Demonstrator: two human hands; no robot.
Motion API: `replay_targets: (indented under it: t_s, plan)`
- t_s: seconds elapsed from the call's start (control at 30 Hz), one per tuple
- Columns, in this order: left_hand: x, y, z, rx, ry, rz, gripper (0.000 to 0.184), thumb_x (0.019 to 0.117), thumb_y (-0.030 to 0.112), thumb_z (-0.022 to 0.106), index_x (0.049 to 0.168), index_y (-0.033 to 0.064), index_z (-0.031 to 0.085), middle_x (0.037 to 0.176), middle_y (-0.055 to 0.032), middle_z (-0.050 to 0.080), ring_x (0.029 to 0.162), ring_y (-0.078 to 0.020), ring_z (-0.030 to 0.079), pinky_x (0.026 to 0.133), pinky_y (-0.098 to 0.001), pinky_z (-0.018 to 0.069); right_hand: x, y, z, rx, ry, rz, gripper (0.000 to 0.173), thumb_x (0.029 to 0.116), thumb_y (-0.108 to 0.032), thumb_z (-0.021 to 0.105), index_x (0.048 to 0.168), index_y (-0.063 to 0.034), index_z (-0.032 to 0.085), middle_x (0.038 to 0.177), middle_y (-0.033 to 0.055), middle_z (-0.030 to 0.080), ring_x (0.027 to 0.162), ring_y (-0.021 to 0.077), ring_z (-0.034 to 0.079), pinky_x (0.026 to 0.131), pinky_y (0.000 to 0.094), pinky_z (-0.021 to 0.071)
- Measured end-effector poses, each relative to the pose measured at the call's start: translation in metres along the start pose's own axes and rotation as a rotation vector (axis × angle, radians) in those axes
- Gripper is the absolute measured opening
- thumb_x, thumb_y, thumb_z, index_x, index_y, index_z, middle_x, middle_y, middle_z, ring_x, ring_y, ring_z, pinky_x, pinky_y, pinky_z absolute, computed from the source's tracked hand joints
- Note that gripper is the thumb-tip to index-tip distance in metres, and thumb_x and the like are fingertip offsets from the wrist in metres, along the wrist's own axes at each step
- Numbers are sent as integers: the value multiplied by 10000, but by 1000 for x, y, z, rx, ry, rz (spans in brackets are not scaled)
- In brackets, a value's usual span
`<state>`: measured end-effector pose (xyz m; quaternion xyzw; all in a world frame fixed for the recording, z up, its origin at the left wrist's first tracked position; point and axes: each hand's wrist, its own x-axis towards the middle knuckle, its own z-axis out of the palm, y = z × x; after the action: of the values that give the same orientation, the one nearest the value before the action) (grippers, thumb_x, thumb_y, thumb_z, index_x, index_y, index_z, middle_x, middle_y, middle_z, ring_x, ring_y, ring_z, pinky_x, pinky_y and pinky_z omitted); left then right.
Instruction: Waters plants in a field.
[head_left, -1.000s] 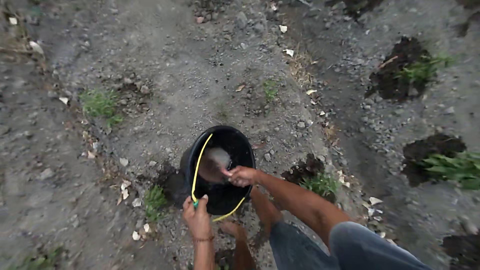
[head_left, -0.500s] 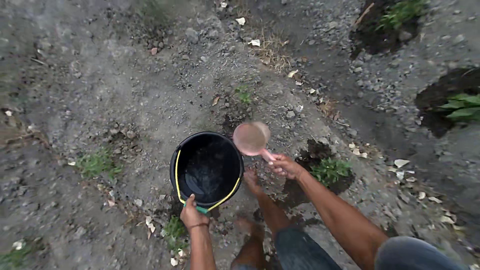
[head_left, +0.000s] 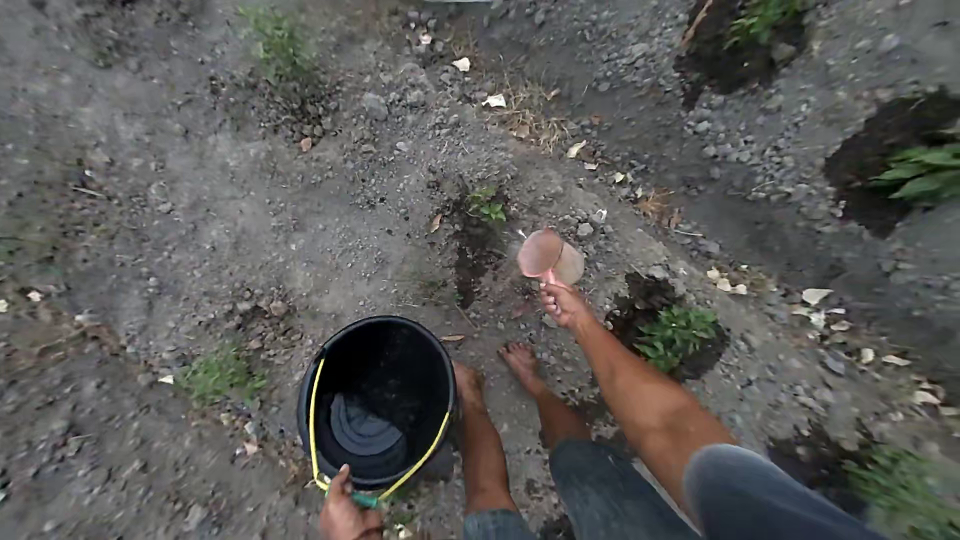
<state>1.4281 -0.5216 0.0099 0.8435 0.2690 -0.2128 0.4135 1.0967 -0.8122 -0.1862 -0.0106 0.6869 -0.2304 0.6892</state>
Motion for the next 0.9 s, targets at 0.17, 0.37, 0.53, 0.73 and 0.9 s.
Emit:
replay_targets:
  t_s: [0.17,0.37,0.53,0.73,0.9]
  plan:
    - [23,42,-14,25,-19,31,105,922,78,592,842,113,535,654,33,487,548,-88,506,528,-278,499,-24,18,21,21,185,-53,126,1027,-40,529,1154,-43,523,655,-10,485,428,26,416,375,157,354]
    - [36,99,-22,48,-94,93,125,930,45,578,820,95,544,625,42,502,522,-62,516,506,-247,501,-49,33,43,-54,358,-69,153,1013,-54,560,1162,-25,540,684,3,483,454,54,408,405,196,362]
    - [47,148,-8,71,-106,194,146,904,13,602,797,91,539,612,51,516,510,-44,526,504,-224,503,-62,41,65,-565,520,-66,355,1000,-111,622,1319,27,550,944,143,577,694,195,548,624,354,492]
    - [61,216,34,225,-178,371,176,889,30,675,1013,-92,654,970,-143,644,831,-156,603,772,-343,534,-98,39,114,-833,216,-358,302,1009,-140,613,1226,67,639,812,133,616,606,175,554,563,366,502]
    - [54,277,79,425,-312,509,184,855,71,713,818,-108,687,1332,-303,531,1196,-320,528,1018,-452,450,-132,6,219,-1508,-499,-714,349,1008,-173,591,1336,-139,704,1117,237,731,1002,412,716,934,595,555]
